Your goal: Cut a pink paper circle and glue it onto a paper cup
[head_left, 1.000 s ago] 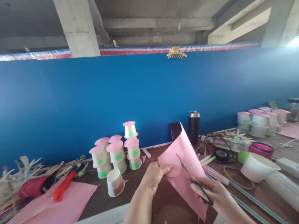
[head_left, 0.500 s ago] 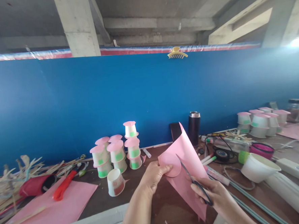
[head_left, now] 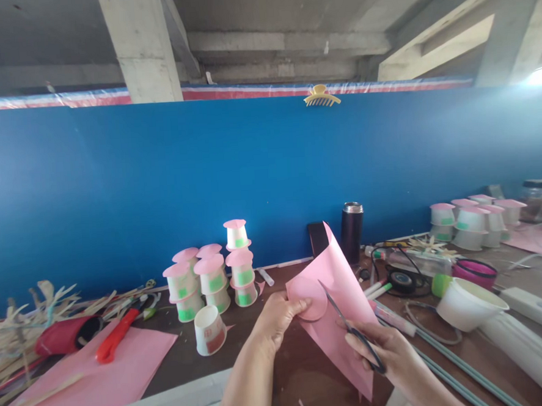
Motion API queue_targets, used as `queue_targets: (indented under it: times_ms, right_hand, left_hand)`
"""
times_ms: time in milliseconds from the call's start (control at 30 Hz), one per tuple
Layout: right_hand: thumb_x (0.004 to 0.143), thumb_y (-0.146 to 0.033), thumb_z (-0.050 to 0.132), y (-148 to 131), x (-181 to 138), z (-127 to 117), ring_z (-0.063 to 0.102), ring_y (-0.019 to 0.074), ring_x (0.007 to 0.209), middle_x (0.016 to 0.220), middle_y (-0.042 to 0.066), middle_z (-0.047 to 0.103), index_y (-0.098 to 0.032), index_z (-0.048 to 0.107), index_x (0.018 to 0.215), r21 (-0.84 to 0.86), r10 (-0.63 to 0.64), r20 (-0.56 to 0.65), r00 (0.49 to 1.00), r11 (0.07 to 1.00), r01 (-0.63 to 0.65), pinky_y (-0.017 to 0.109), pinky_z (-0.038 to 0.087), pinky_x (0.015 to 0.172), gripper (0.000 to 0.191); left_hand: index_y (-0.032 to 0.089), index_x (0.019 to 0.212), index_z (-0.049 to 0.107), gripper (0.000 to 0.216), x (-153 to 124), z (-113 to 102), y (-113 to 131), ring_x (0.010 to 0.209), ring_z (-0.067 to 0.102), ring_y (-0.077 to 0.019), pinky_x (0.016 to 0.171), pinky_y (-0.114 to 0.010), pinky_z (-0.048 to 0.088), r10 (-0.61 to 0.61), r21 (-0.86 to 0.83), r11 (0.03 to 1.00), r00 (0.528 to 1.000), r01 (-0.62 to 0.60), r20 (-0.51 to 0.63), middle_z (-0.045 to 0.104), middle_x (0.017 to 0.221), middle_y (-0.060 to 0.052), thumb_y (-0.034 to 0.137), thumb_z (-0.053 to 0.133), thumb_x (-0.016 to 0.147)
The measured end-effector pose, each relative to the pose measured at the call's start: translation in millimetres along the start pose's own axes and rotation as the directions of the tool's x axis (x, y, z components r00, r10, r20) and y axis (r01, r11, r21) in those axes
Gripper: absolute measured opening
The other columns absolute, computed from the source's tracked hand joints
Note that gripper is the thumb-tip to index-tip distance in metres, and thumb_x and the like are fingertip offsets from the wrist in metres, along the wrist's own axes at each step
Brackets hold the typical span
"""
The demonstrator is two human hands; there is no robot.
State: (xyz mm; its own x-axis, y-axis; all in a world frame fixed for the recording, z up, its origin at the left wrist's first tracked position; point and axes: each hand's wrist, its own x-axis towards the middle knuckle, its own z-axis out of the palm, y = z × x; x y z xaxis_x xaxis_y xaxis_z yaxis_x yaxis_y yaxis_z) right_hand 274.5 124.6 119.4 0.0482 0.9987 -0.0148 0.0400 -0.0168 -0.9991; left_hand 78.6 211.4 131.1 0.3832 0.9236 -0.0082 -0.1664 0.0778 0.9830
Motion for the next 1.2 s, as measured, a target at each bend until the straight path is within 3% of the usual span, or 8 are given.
queue_targets:
  times_ms: [467,867,1033,1200]
  right_hand:
    - [0.054,-0.055,0.079,-0.9,0.1,0.9,0.046,0.0115,0.047,0.053,-0.001,0.052,-0.013,0.078,0.090,0.026,0.022,-0.014,1.000,0.999,-0.021,0.026,0.041,0.046,0.056]
    - [0.056,-0.055,0.079,6.7,2.6,-1.6,0.046,0.0113,0.047,0.054,-0.001,0.052,-0.013,0.077,0.095,0.034,0.008,-0.019,1.000,0.999,-0.007,0.026,0.041,0.045,0.058]
    - [0.055,-0.050,0.082,16.9,9.6,-3.2,0.042,0.0092,0.046,0.053,-0.003,0.048,-0.012,0.076,0.099,0.064,0.013,0.012,1.000,0.998,-0.014,0.025,0.040,0.045,0.059]
    - [0.058,-0.049,0.081,15.7,7.8,-2.6,0.043,0.0098,0.048,0.055,-0.002,0.049,-0.013,0.076,0.099,0.051,-0.018,0.033,0.999,0.999,0.016,0.025,0.040,0.047,0.055]
  left_hand:
    - [0.007,0.094,0.073,0.046,1.4,-4.5,-1.8,0.086,0.065,-0.0269,0.087,-0.039,0.045,0.039,0.023,0.999,0.999,-0.040,0.018,0.073,0.086,-0.014,0.041,0.078,0.063]
    - [0.008,0.085,0.074,0.041,1.2,-2.5,1.7,0.086,0.066,-0.0272,0.088,-0.039,0.045,0.031,0.004,1.000,0.999,-0.031,-0.020,0.073,0.088,-0.014,0.040,0.081,0.059]
    - [0.007,0.093,0.072,0.051,3.7,11.0,-8.4,0.088,0.067,-0.0284,0.088,-0.039,0.048,-0.002,-0.192,0.981,0.999,-0.008,-0.054,0.073,0.091,-0.015,0.041,0.083,0.057]
    - [0.007,0.104,0.067,0.058,9.1,33.9,-23.9,0.087,0.068,-0.0289,0.082,-0.039,0.052,-0.134,-0.485,0.873,0.983,0.057,-0.126,0.072,0.093,-0.016,0.037,0.083,0.058]
